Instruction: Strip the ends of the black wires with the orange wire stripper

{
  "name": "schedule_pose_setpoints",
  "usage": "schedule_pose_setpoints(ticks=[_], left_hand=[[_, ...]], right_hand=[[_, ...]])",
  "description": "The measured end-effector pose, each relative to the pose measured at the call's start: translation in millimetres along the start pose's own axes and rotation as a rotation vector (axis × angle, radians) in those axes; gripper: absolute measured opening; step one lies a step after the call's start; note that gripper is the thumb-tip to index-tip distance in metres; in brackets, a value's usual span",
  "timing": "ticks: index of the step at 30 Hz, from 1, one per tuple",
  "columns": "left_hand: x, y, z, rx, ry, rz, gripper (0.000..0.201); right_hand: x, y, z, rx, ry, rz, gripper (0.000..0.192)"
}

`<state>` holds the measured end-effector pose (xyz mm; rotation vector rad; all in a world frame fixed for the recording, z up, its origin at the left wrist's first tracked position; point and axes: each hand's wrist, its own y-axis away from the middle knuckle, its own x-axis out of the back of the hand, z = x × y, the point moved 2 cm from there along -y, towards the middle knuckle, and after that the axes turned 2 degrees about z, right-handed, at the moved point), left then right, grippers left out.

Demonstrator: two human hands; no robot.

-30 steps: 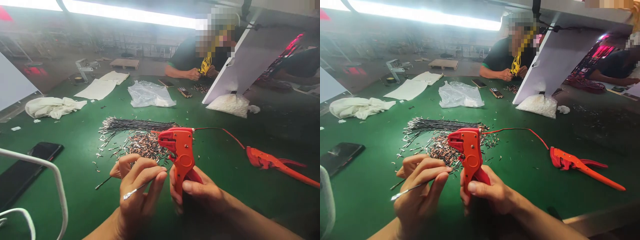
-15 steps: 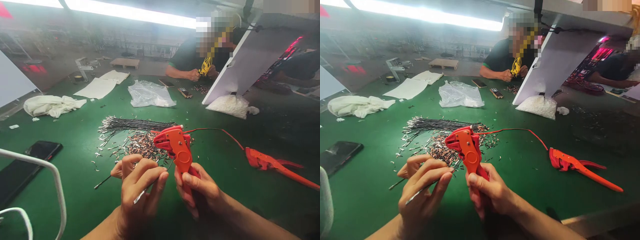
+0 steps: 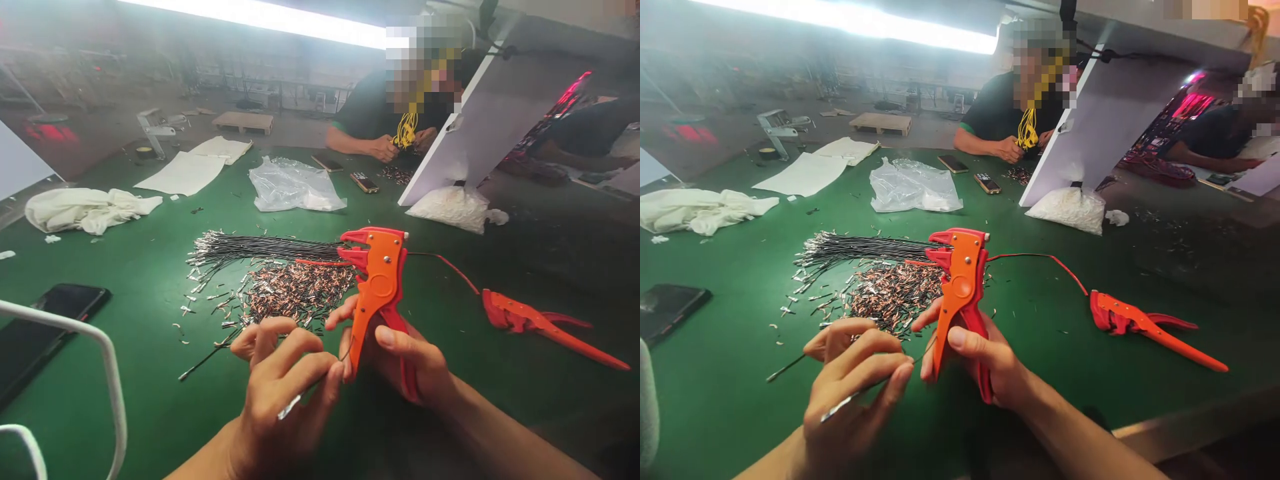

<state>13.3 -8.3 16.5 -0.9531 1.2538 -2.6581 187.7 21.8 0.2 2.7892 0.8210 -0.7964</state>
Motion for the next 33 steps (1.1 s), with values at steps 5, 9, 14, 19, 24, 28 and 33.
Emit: schedule_pose_setpoints(ticks=[5, 9, 14, 19, 24, 28, 33], left_hand=[[-3.3, -3, -10, 0.176, 0.067, 0.036, 0.018], [-5.3, -2, -19, 0.399, 0.187, 0.044, 0.02], [-8.9, 1, -21, 0.616, 0.383, -0.02, 0.025], [-2.6, -5, -33, 0.787, 0.502, 0.086, 0.027], [4.8, -20, -49, 1.105, 0.949, 0.332, 0.024], [3.8, -24, -48, 1.256, 1.142, 0.304, 0.024], [2.9, -23, -43, 1.217, 1.179, 0.266, 0.024]], right_hand=[[-1, 1, 3, -0.071, 0.037, -0.121, 0.039], [-1, 1, 6, -0.06, 0.013, -0.137, 0.041], [-1, 2, 3, -0.051, 0.033, -0.127, 0.042], [-3, 2, 4, -0.065, -0.04, -0.141, 0.044], [-5, 1, 11, -0.121, -0.108, -0.179, 0.045], [-5, 3, 16, -0.166, -0.1, -0.219, 0.046], [-3, 5, 22, -0.185, -0.098, -0.264, 0.046]])
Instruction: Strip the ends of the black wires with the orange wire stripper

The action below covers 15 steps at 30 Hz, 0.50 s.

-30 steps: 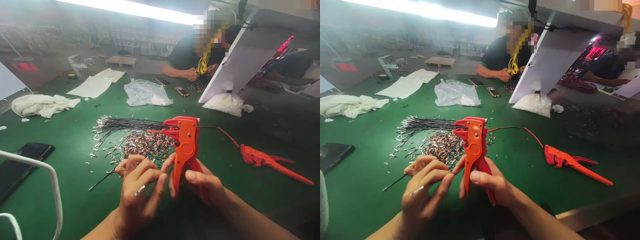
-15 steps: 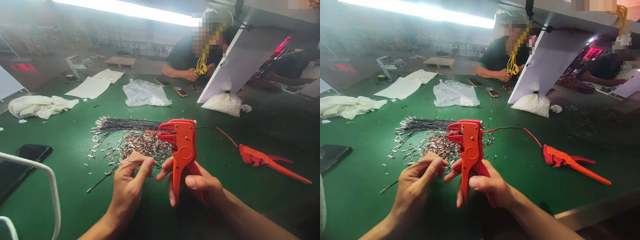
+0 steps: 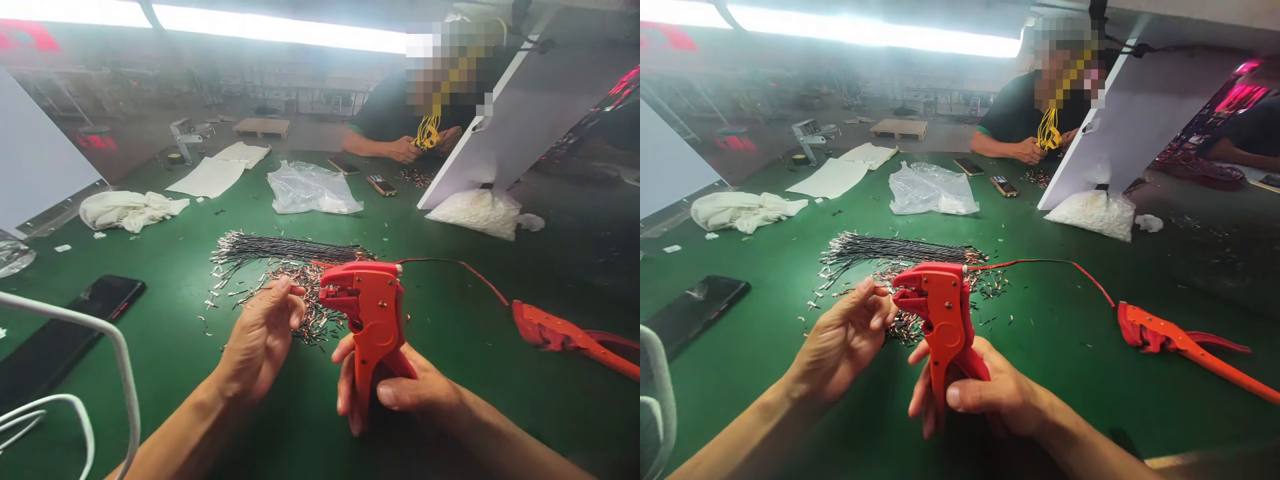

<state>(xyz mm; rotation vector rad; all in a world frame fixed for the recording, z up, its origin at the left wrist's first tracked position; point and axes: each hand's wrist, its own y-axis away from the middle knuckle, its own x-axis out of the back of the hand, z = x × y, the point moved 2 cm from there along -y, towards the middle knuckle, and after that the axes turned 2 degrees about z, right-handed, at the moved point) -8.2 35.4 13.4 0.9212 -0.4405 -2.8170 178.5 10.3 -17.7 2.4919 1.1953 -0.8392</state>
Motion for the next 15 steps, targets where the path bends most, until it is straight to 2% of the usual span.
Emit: schedule_pose_setpoints(ticks=[9, 15], left_hand=[[0.3, 3.4, -2.1, 0.009, 0.045, -0.078, 0.021], [-1.4, 3.3, -2.9, -0.04, 0.047, -0.11, 0.02]], right_hand=[[-1.8, 1.4, 2.1, -0.05, 0.044, 0.038, 0.044], [-0.4, 0.5, 4.7, -0.043, 0.063, 0.054, 0.041]])
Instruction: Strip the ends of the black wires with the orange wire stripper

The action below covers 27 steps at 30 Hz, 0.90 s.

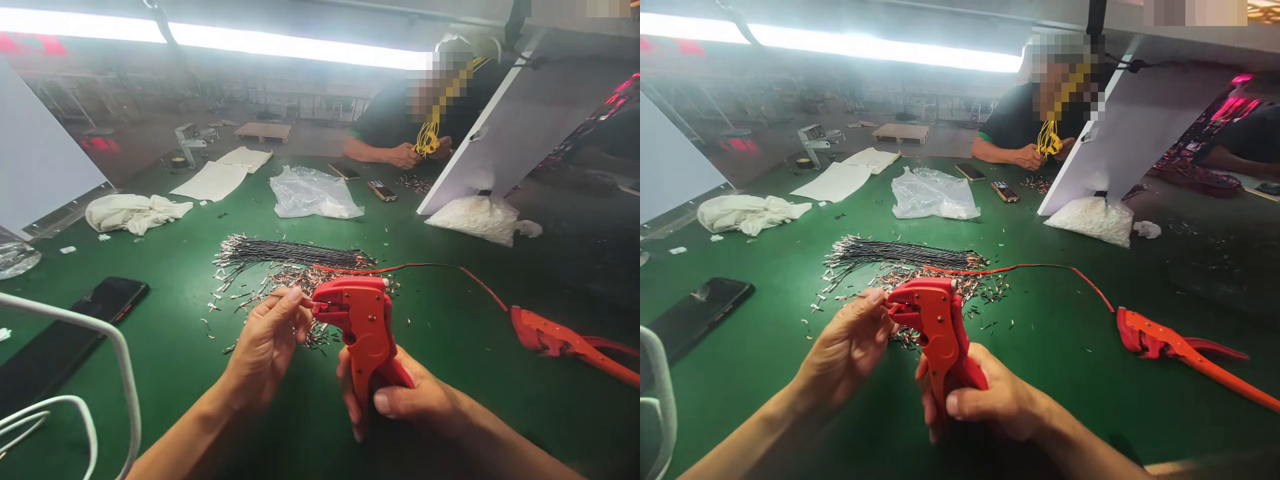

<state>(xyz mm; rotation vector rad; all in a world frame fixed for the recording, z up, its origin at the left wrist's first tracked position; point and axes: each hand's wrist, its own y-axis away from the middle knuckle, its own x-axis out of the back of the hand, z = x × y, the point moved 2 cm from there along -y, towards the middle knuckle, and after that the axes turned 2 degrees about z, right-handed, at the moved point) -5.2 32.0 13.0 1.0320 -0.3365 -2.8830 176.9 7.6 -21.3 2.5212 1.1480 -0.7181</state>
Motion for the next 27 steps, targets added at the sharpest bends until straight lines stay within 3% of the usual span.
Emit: schedule_pose_setpoints(ticks=[8, 16, 22, 27], left_hand=[[-4.8, 1, 7, -0.131, -0.101, 0.032, 0.023], [-0.8, -1, 0, -0.114, -0.147, 0.0, 0.023], [5.1, -1, -2, -0.15, -0.281, -0.007, 0.028], [5.6, 0, -3, -0.156, -0.332, -0.017, 0.031]], right_hand=[[-1, 0, 0, 0.04, 0.081, 0.014, 0.032], [0, 2, 7, 0.016, 0.07, 0.04, 0.035], [3, 2, 6, 0.037, 0.19, 0.043, 0.037], [2, 5, 8, -0.008, 0.096, 0.102, 0.04]])
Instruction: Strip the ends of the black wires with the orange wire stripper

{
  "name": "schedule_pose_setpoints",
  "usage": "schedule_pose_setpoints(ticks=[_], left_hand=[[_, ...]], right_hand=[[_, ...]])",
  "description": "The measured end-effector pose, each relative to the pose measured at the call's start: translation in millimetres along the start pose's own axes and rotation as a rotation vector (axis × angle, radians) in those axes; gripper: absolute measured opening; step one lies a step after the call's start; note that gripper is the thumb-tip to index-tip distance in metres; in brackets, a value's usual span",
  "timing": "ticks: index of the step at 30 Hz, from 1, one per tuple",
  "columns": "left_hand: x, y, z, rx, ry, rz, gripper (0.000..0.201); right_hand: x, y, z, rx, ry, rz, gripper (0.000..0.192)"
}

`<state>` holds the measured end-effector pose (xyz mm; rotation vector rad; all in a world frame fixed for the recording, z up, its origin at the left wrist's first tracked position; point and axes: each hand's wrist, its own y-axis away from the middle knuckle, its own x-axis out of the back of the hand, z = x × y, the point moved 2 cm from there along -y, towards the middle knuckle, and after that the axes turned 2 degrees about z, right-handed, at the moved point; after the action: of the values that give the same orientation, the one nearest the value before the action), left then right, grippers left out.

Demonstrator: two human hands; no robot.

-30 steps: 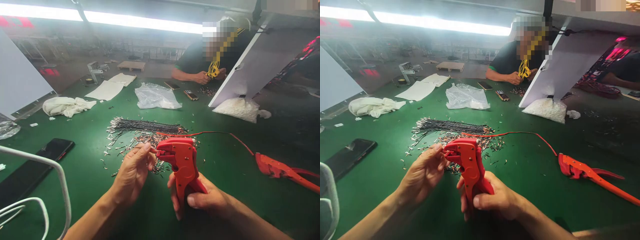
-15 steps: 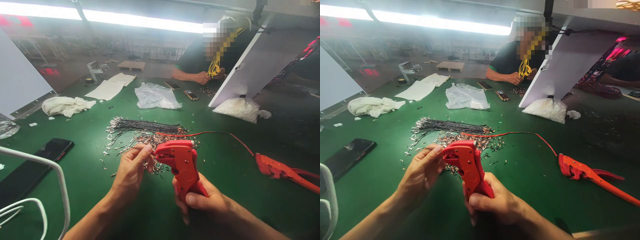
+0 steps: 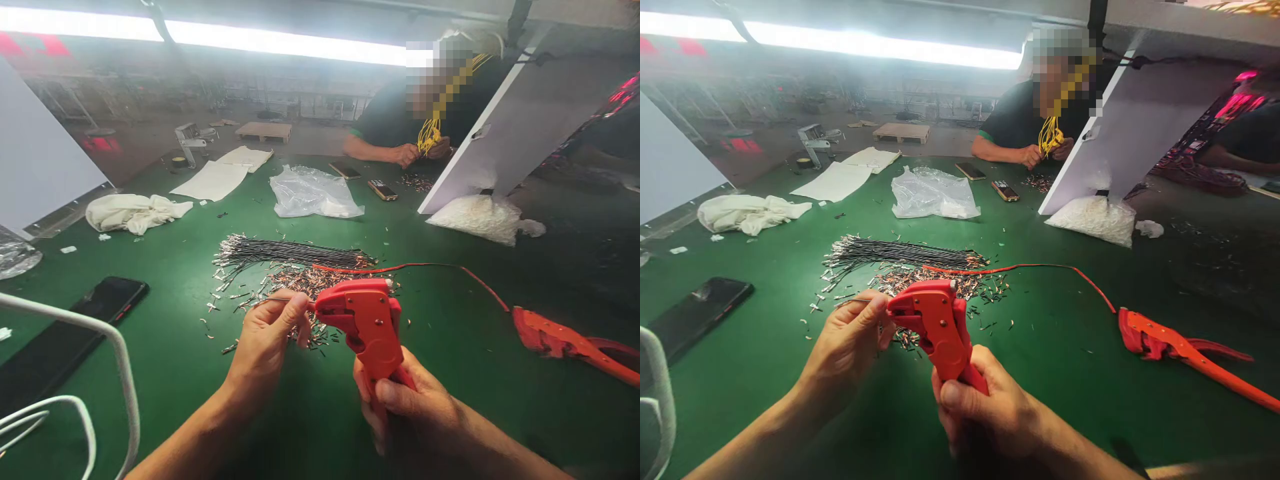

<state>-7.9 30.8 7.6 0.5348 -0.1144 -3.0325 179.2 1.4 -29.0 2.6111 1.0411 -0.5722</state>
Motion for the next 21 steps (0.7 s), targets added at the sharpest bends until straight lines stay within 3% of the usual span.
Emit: schedule_pose_setpoints(ticks=[4, 9, 13, 21], left_hand=[[0.2, 0.7, -0.3, -0.014, 0.004, -0.026, 0.023], [-1.0, 0.9, 5.2, 0.006, 0.068, 0.017, 0.026], [-3.5, 2.1, 8.8, 0.058, 0.133, 0.052, 0.032], [-3.8, -0.3, 7.0, 0.238, 0.315, 0.107, 0.028]], right_hand=[[0.2, 3.2, 2.6, -0.014, -0.043, 0.029, 0.041], [-0.8, 0.0, 0.5, -0.014, -0.069, -0.056, 0.04], [-2.0, -3.4, -0.8, -0.001, -0.005, -0.134, 0.04], [0.2, -4.8, 0.7, 0.006, -0.007, -0.129, 0.039]])
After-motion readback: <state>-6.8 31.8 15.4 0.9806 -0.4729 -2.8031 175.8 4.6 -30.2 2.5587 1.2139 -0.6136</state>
